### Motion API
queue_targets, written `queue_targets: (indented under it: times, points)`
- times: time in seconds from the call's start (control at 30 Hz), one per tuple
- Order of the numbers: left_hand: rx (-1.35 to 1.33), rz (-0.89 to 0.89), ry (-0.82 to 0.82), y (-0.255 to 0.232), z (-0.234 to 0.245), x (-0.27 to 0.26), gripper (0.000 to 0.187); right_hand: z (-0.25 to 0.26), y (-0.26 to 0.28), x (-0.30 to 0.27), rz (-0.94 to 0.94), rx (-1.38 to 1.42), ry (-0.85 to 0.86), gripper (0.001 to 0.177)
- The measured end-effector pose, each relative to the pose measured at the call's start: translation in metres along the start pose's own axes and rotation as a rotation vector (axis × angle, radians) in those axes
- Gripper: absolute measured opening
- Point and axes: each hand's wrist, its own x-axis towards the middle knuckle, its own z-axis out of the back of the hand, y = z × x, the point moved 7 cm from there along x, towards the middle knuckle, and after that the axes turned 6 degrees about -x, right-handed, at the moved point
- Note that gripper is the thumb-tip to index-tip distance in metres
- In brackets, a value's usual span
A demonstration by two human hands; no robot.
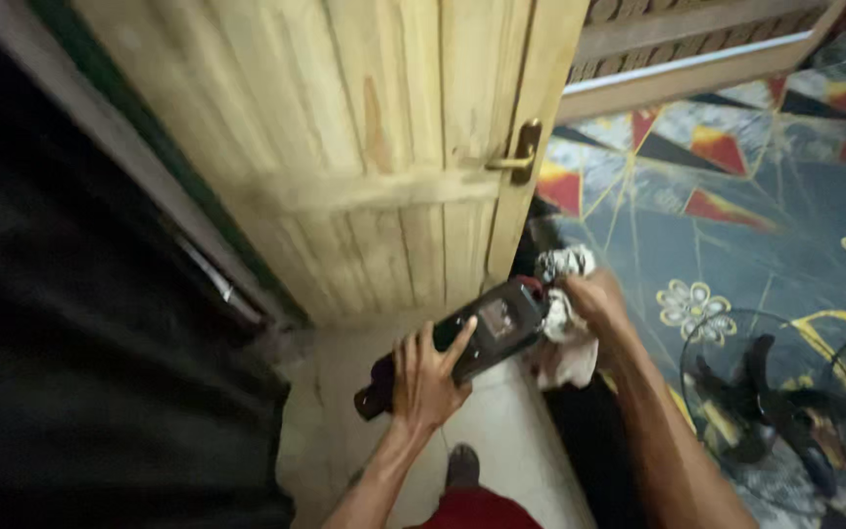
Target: The person wipes the base and motor housing of a standing fan with a cloth. They then use a screwdriver to tighten the pole to the base, completing the assembly.
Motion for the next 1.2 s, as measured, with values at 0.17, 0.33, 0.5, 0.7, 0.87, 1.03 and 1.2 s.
queue_targets:
  times: [0.17,0.33,0.5,0.7,0.87,1.03,1.2]
  points:
    - [-0.154,-0.053,-0.033,0.027,-0.010,0.056,0.106,-0.019,0.007,0.032,0.048,0.780,0.025,0.046]
    - [-0.246,-0.206,0.059,0.027,-0.027,0.112,0.100,0.041,0.042,0.011,0.135,0.057,-0.272,0.045]
    - [-0.364,-0.410,0.150,0.028,-0.037,0.161,0.097,0.061,-0.023,0.021,-0.165,0.294,-0.224,0.035]
    - [-0.610,-0.540,0.281,0.029,-0.048,0.210,0.096,0.005,-0.064,-0.017,-0.220,1.132,-0.583,0.030]
    - [-0.841,-0.375,0.616,0.032,-0.074,0.235,0.106,-0.053,0.057,-0.088,0.048,0.519,-1.007,0.053]
    - [-1.076,-0.342,0.980,0.022,-0.093,0.221,0.103,-0.032,0.114,-0.111,-0.021,0.325,-1.031,0.060]
    - [-1.076,-0.532,1.047,0.000,-0.102,0.187,0.070,-0.061,0.146,-0.143,-0.004,-0.350,-1.129,0.063]
